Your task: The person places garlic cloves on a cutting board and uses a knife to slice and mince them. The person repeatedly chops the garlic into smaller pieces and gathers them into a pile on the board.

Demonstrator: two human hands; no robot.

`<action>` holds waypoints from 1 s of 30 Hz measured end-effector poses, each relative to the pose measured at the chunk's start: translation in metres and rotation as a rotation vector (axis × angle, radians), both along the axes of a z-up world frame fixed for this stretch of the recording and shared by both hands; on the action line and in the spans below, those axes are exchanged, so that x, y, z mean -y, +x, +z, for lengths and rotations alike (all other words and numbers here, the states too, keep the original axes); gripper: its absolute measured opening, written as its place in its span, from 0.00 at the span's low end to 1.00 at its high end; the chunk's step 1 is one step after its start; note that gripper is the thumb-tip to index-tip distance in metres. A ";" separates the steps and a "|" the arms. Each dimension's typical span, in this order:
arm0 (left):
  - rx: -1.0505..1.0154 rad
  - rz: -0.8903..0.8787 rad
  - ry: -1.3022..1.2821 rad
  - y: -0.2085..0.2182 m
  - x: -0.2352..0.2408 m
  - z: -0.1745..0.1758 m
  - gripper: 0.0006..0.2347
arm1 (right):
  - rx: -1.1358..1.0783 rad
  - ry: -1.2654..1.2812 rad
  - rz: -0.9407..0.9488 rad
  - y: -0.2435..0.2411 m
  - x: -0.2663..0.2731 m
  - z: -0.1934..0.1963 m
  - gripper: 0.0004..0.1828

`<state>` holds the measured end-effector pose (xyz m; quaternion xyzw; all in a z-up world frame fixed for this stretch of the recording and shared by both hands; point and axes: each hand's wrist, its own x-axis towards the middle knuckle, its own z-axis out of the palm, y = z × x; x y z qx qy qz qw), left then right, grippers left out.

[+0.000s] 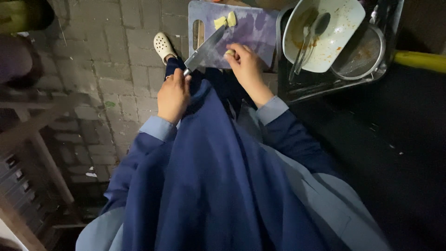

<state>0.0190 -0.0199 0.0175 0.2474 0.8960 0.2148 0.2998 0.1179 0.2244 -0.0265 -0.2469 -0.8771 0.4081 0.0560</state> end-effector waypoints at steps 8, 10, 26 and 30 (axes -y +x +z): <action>-0.022 0.003 0.013 -0.005 0.004 0.001 0.11 | -0.101 0.064 0.147 -0.009 -0.007 0.012 0.11; -0.011 -0.010 -0.045 -0.004 0.004 0.000 0.12 | 0.125 0.276 0.216 -0.006 -0.014 -0.001 0.07; -0.243 -0.103 -0.054 0.027 -0.037 -0.024 0.14 | -0.127 0.021 0.016 0.014 -0.030 0.053 0.08; -0.307 -0.119 -0.035 0.023 -0.037 -0.020 0.13 | -0.151 0.062 0.022 0.008 -0.025 0.061 0.13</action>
